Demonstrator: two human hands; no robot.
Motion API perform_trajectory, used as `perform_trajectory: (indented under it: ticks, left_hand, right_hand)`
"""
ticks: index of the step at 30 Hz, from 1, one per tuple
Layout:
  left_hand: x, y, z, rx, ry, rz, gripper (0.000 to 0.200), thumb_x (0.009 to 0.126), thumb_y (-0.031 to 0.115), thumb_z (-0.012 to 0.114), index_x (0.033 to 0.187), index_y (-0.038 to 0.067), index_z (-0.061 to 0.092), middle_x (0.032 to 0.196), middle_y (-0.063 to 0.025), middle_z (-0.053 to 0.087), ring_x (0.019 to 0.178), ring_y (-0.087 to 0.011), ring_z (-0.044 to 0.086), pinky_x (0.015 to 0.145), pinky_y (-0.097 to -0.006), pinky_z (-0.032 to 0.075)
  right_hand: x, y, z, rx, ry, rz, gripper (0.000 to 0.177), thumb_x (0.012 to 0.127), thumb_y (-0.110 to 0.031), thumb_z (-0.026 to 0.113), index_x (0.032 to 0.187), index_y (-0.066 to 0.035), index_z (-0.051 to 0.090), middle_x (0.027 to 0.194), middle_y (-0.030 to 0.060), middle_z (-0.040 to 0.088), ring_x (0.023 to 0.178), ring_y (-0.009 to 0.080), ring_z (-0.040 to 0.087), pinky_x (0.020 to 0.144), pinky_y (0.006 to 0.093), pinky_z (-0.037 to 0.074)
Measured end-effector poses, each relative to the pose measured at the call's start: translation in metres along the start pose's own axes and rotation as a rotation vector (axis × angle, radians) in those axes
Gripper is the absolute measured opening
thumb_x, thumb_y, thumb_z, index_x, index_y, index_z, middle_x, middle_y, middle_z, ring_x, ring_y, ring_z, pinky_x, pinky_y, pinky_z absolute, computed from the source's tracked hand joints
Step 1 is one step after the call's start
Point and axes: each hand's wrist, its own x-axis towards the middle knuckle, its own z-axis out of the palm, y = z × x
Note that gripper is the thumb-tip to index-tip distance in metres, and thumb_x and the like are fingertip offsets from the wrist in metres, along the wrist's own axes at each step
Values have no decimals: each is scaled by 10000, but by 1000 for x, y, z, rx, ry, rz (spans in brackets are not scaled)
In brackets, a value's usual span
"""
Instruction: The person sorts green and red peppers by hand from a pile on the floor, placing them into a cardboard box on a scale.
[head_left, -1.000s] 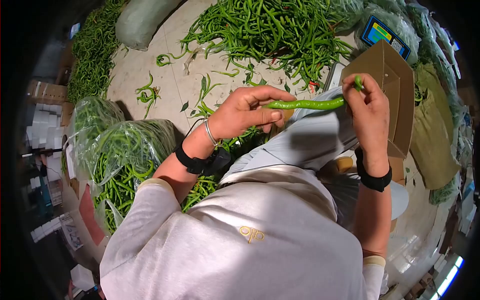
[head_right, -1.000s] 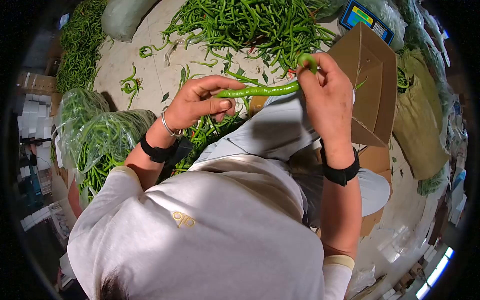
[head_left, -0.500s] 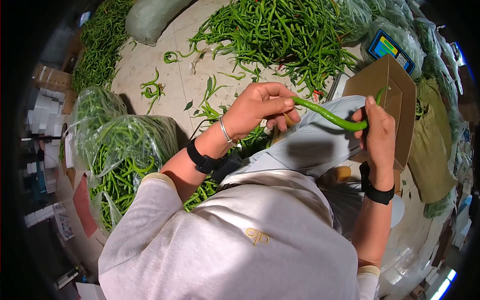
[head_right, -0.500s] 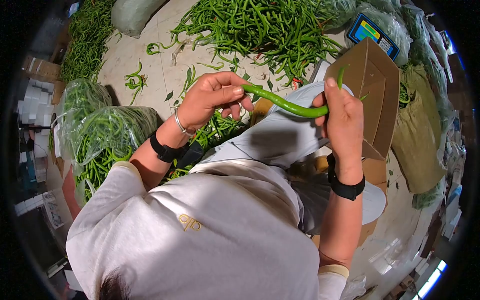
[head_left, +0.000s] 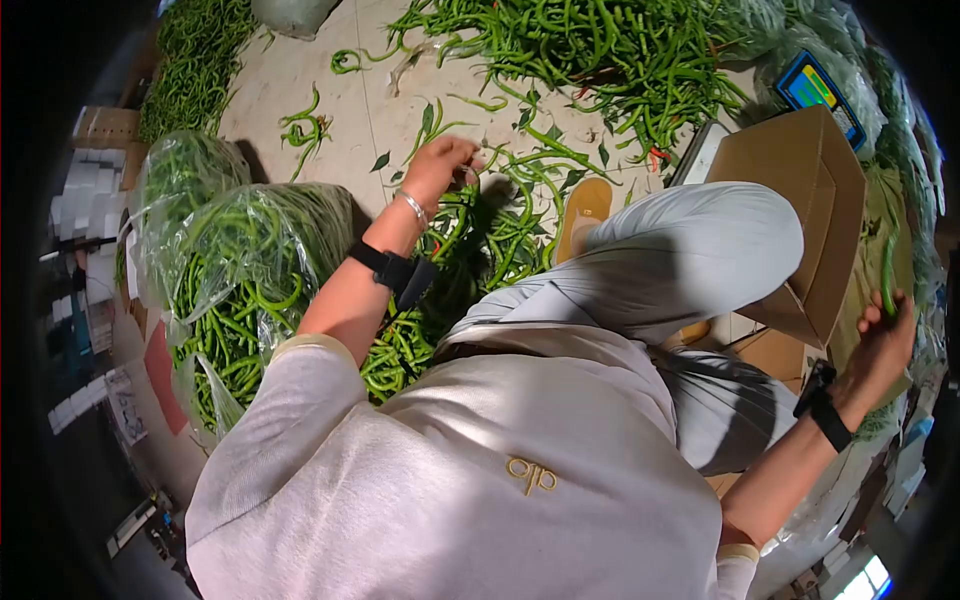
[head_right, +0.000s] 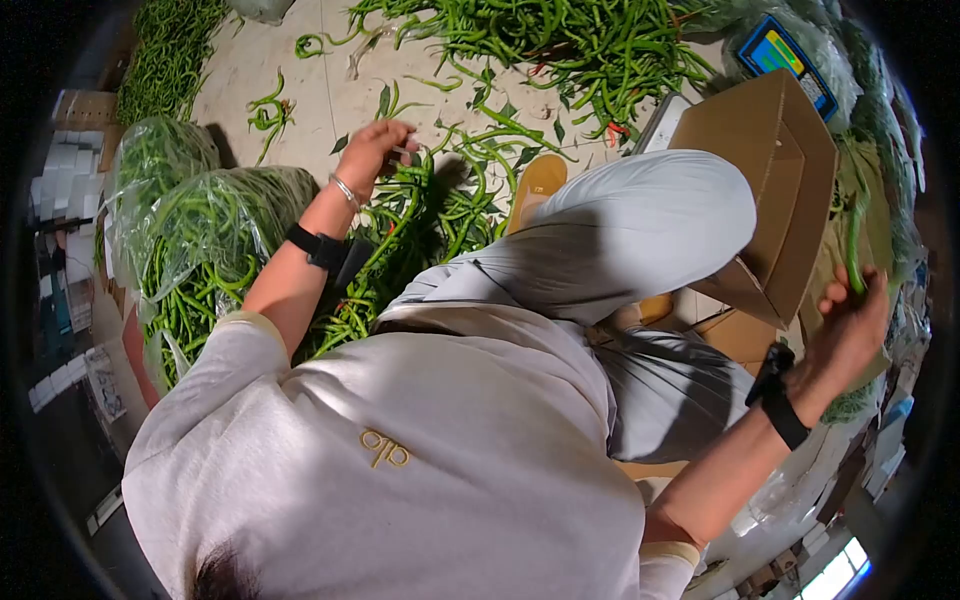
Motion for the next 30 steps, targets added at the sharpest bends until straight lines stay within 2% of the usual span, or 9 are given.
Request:
perform_trajectory:
  ticks: [6,7,9,13,15,16,22,25,30]
  left_hand:
    - [-31,-162,-31,471,-291,-293,168,764,55,506,891,16,608,735,-81,642,571,-158,596,505,-276,464]
    - [-43,-188,-25,265,-266,-354,167,761,60,524,897,25,615,779,-89,647,641,-160,609,561,-282,474]
    - [-53,-212,-13,734,-391,-23,216,748,186,554,912,63,620,846,-122,645,786,-283,614,699,-356,475]
    - [-36,-173,24,948,-427,88,215,752,161,539,946,77,578,868,-182,593,815,-348,564,704,-387,457]
    - [-9,-166,32,1052,-362,200,242,754,148,530,984,85,565,921,-173,582,850,-343,556,720,-396,449]
    - [6,-165,33,1155,-292,323,273,755,135,520,1023,93,552,974,-165,571,885,-338,548,735,-405,441]
    - [77,-169,27,1538,-107,271,381,776,108,484,1154,148,491,1202,-112,465,1147,-292,414,965,-453,302]
    - [79,-161,28,1681,-341,59,426,790,117,478,1207,202,463,1252,-88,432,1199,-264,366,1008,-494,224]
    - [45,-179,-7,1614,-381,36,452,767,173,527,1204,276,477,1217,-73,454,1163,-272,386,919,-519,290]
  right_hand:
    - [10,39,-9,-224,-122,244,418,879,-328,509,1120,12,480,793,116,599,620,146,557,507,243,414]
    - [15,57,-15,-514,-130,185,457,867,-347,530,1156,4,481,819,101,600,638,130,558,539,233,409]
    - [22,76,-18,-800,-162,118,499,855,-366,551,1191,-3,483,845,86,601,655,115,558,570,224,404]
    - [33,103,-31,-663,-205,38,486,844,-386,558,1172,-29,523,926,114,607,811,191,585,675,271,440]
    - [28,100,-20,-1170,-193,-342,444,863,-335,534,1159,-3,523,1097,186,559,999,290,531,861,350,398]
    - [28,105,-18,-1131,-213,-268,423,856,-310,544,1158,-14,530,1160,216,510,1057,340,480,911,390,360]
    - [26,135,-8,-1088,-257,-277,387,846,-256,566,1140,-5,541,1123,179,478,1043,312,471,918,383,358]
    - [27,132,-10,-1121,-295,-311,327,842,-202,570,1091,10,568,1135,168,457,1024,296,472,921,369,351]
    - [25,126,-4,-1144,-337,-310,282,833,-180,569,1047,3,587,1121,169,439,1033,285,461,919,357,352]
